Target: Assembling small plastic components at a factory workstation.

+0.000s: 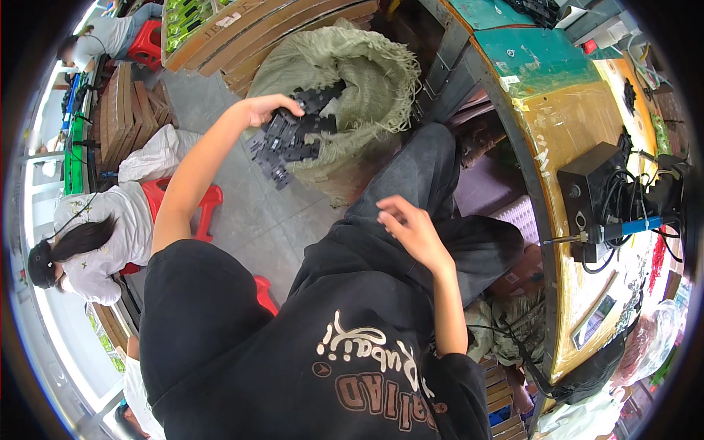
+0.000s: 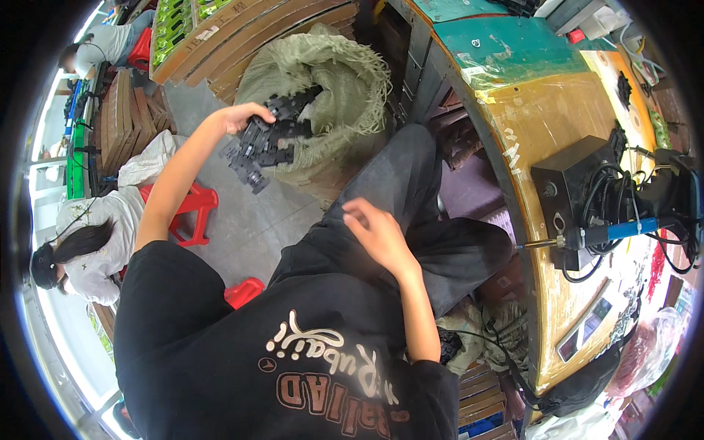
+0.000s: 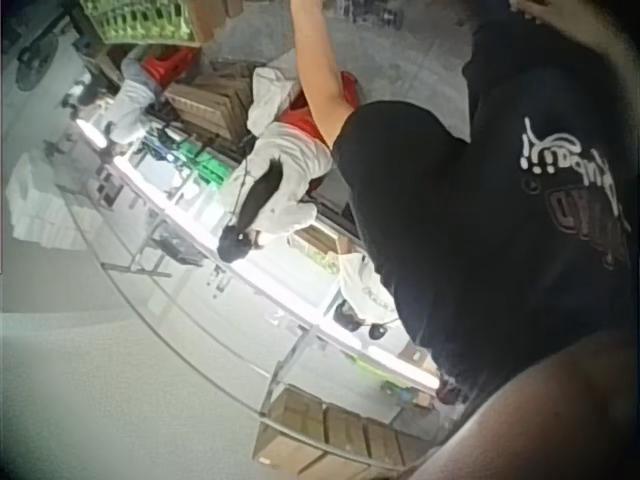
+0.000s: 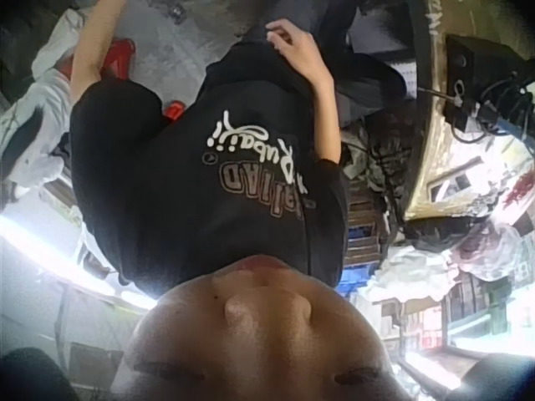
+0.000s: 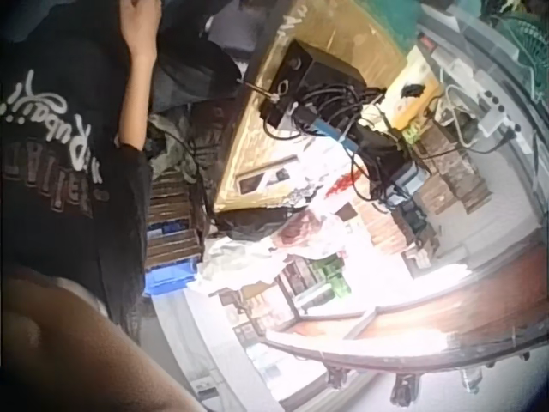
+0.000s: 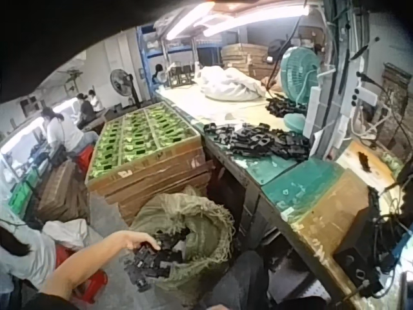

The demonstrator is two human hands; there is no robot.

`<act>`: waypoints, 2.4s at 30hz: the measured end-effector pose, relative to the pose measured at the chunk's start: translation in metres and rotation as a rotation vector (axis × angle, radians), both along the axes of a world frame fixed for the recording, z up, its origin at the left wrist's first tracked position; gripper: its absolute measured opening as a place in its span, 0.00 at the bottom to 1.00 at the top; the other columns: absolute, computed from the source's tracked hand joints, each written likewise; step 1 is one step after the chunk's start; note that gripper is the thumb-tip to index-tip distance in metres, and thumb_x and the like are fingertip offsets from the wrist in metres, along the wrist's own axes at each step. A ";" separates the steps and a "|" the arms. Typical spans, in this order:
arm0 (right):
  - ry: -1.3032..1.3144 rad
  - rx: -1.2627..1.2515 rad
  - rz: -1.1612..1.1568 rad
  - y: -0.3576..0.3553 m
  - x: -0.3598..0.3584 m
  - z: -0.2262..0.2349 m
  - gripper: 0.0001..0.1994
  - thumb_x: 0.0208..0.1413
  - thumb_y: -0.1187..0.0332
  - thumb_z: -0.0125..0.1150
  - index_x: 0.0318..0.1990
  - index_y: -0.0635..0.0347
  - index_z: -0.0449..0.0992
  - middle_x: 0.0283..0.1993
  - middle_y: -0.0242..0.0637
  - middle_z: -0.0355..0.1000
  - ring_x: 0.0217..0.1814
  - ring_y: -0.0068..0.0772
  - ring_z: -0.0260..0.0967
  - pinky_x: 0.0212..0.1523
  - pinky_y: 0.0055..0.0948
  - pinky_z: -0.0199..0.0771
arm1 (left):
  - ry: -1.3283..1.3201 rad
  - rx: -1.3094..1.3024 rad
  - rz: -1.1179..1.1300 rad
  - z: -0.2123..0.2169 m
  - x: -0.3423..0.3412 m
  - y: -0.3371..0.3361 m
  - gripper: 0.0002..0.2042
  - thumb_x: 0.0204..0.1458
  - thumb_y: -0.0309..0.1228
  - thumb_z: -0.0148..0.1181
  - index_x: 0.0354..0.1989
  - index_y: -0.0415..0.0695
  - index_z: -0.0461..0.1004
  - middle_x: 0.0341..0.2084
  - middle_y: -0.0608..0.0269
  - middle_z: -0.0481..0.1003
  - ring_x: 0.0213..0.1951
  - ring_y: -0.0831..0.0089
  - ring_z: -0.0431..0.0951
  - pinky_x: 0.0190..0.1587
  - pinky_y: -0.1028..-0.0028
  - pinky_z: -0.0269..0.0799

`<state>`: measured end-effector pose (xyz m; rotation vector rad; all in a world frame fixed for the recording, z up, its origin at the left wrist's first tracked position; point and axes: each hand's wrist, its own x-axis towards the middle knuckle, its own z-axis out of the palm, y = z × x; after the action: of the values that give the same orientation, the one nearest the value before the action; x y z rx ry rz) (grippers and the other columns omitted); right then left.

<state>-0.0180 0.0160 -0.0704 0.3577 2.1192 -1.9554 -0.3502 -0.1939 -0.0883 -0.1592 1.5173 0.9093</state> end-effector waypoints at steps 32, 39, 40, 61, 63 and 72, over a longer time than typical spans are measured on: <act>-0.073 -0.360 -0.756 0.025 0.159 -0.034 0.11 0.55 0.69 0.49 0.45 0.63 0.66 0.34 0.37 0.69 0.30 0.21 0.65 0.29 0.20 0.70 | 0.533 0.855 -0.331 0.186 0.113 0.398 0.19 0.43 0.40 0.58 0.39 0.39 0.71 0.34 0.59 0.75 0.36 0.74 0.75 0.41 0.74 0.71; -0.084 -0.354 -0.919 0.027 0.194 -0.028 0.11 0.55 0.71 0.47 0.45 0.64 0.65 0.34 0.38 0.69 0.31 0.23 0.66 0.29 0.22 0.71 | 1.037 0.471 -0.598 0.169 0.115 0.440 0.18 0.43 0.37 0.59 0.40 0.39 0.70 0.33 0.59 0.75 0.34 0.73 0.76 0.37 0.73 0.72; -0.080 -0.343 -0.946 0.027 0.198 -0.027 0.11 0.55 0.71 0.47 0.45 0.64 0.65 0.34 0.38 0.69 0.31 0.23 0.67 0.29 0.22 0.72 | 1.027 0.469 -0.601 0.179 0.122 0.436 0.18 0.43 0.37 0.59 0.40 0.39 0.70 0.33 0.59 0.75 0.34 0.73 0.76 0.37 0.73 0.72; -0.137 -0.237 -0.511 0.024 0.047 -0.042 0.11 0.55 0.71 0.47 0.45 0.64 0.67 0.38 0.39 0.70 0.35 0.24 0.67 0.35 0.21 0.70 | 1.721 0.188 -0.111 -0.076 0.052 0.038 0.09 0.41 0.22 0.45 0.32 0.41 0.70 0.25 0.54 0.72 0.31 0.61 0.72 0.38 0.65 0.66; -0.015 -0.163 -0.378 0.006 -0.005 -0.042 0.12 0.54 0.71 0.48 0.46 0.63 0.67 0.41 0.39 0.69 0.41 0.25 0.67 0.42 0.22 0.67 | 1.692 0.145 -0.409 -0.122 0.050 0.010 0.14 0.40 0.25 0.46 0.37 0.40 0.69 0.27 0.46 0.72 0.43 0.53 0.69 0.52 0.62 0.58; 0.743 0.508 0.091 -0.077 -0.170 -0.077 0.14 0.50 0.73 0.46 0.47 0.59 0.65 0.43 0.47 0.67 0.47 0.47 0.64 0.49 0.35 0.62 | 1.389 0.205 -0.882 -0.080 0.117 -0.005 0.08 0.40 0.30 0.48 0.15 0.41 0.69 0.16 0.53 0.72 0.22 0.55 0.73 0.27 0.59 0.68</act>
<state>-0.1880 -0.0610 -0.1473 -0.4649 3.0155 -1.6147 -0.2332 -0.1987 -0.1686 1.4587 2.3421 0.3515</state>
